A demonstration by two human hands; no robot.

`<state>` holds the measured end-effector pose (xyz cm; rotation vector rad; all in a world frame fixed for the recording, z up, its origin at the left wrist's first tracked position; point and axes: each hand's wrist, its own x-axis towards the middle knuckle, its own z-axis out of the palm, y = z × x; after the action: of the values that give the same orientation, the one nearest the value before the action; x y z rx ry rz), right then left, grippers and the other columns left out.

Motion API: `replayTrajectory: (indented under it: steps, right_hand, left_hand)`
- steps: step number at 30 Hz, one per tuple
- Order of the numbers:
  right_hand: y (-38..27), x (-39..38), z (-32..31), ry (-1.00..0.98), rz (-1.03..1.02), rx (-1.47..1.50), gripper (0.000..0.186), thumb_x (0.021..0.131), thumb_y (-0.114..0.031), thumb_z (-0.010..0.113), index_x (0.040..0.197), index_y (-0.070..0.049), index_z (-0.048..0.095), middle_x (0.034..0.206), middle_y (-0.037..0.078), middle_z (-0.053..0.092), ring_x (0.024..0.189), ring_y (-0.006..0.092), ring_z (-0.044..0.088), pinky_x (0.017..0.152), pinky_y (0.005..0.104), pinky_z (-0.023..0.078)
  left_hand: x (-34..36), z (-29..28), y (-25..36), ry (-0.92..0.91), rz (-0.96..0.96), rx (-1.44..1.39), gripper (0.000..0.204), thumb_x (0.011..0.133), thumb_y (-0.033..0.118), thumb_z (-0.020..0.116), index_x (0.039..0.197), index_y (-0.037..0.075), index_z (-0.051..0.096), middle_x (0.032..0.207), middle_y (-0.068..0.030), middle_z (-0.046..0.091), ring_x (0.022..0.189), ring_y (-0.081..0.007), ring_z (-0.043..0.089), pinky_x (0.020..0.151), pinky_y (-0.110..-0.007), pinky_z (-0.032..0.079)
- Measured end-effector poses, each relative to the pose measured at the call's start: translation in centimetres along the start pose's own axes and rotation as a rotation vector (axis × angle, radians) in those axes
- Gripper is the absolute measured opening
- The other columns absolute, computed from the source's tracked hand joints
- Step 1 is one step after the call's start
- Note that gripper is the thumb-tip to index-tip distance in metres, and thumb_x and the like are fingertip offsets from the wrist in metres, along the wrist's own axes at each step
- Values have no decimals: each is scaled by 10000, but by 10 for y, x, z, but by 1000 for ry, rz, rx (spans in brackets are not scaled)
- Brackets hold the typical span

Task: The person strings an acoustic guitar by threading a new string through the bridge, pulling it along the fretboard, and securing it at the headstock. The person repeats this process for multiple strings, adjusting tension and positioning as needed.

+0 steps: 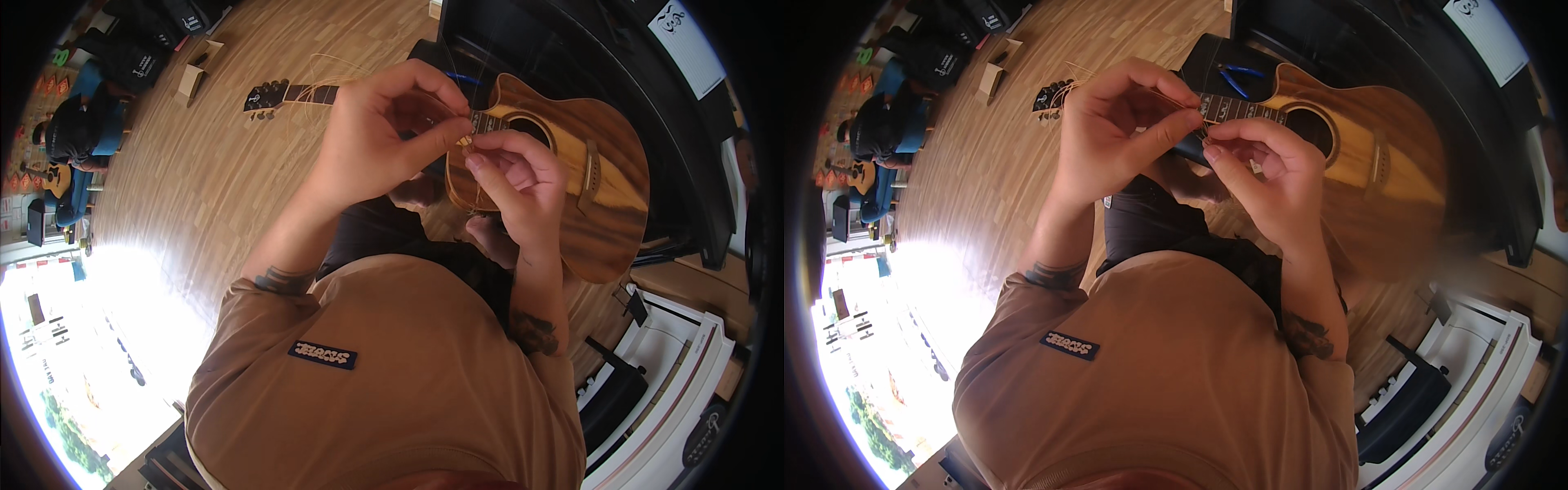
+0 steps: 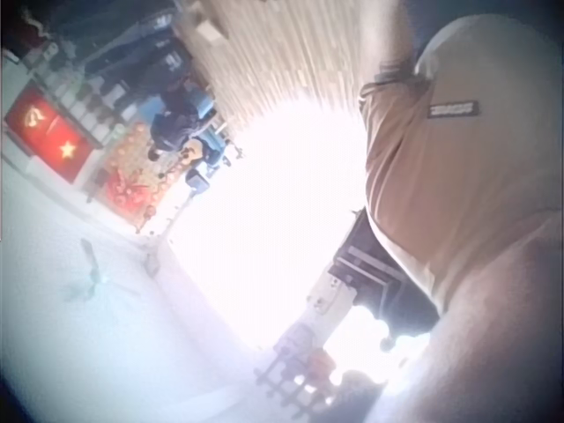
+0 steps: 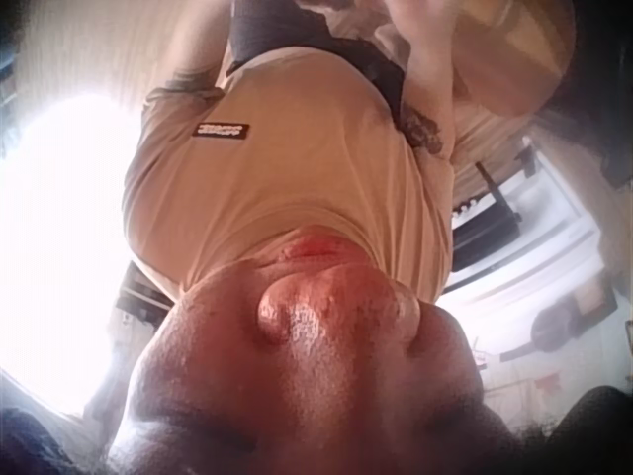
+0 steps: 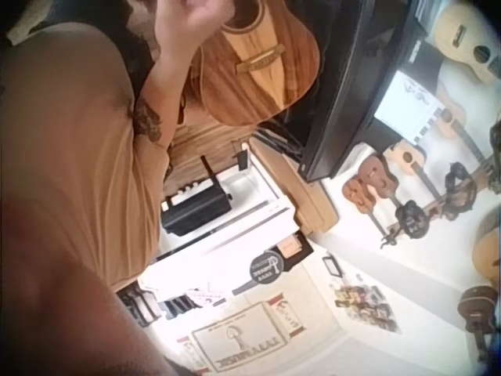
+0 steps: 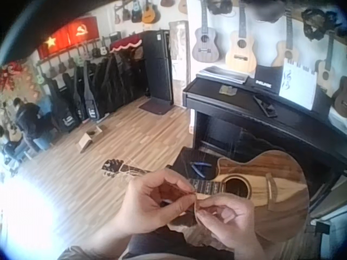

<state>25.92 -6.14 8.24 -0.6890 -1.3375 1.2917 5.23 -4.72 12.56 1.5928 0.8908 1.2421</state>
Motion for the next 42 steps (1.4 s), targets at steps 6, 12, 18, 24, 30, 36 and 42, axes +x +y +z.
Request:
replayTrajectory:
  steps: [6, 12, 18, 24, 30, 36, 42]
  right_hand:
    - [-7, 0, 3, 53, 4, -92, 281, 888, 72, 746, 1163, 92, 689, 1030, 138, 740, 923, 179, 742, 804, 278, 601]
    - [-23, 1, 0, -30, 195, -14, 301, 871, 79, 751, 1164, 88, 684, 959, 110, 724, 866, 158, 732, 793, 278, 608]
    - [-19, 4, 1, -48, 296, 64, 252, 886, 59, 752, 1129, 75, 688, 888, 69, 685, 797, 126, 704, 694, 262, 588]
    - [-23, 6, 6, -1, 276, 14, 142, 912, 18, 749, 1041, 52, 699, 914, 79, 709, 824, 159, 733, 650, 254, 588]
    - [-23, 7, 6, 186, 226, 49, 82, 929, -38, 747, 983, 16, 716, 922, 72, 723, 854, 152, 727, 659, 246, 573]
    - [-15, 8, -2, 222, 128, 141, 108, 961, -85, 729, 1022, -1, 702, 912, 67, 715, 825, 135, 676, 663, 243, 533]
    - [-19, 8, 3, 264, 72, 186, 126, 1015, -121, 676, 1052, -4, 646, 918, 70, 695, 827, 153, 693, 717, 280, 576]
  left_hand:
    - [2, -5, 5, -49, 1, 54, 250, 864, -115, 749, 1093, -55, 668, 1092, -111, 714, 945, -156, 729, 860, -280, 608]
    - [8, -15, 13, -213, 24, 121, 284, 849, -109, 745, 1110, -26, 669, 1090, -81, 711, 924, -144, 733, 806, -262, 607]
    - [6, -10, 3, -179, 68, 147, 306, 843, -89, 777, 1080, -1, 606, 1052, -77, 681, 901, -150, 740, 771, -266, 612]
    - [5, -3, 13, -82, -71, 68, 412, 818, -109, 793, 1025, 46, 473, 1053, -130, 671, 933, -183, 750, 777, -274, 620]
    - [6, -8, -3, -32, -31, -40, 387, 804, -37, 822, 949, 52, 474, 992, -110, 742, 888, -158, 758, 721, -254, 608]
    - [1, -13, -5, -58, 5, 24, 347, 834, -162, 747, 768, 30, 464, 996, -177, 732, 929, -184, 736, 813, -280, 612]
    - [2, -22, -3, -127, -34, 52, 161, 867, -133, 738, 888, -11, 636, 1019, -130, 738, 968, -144, 704, 873, -285, 583]
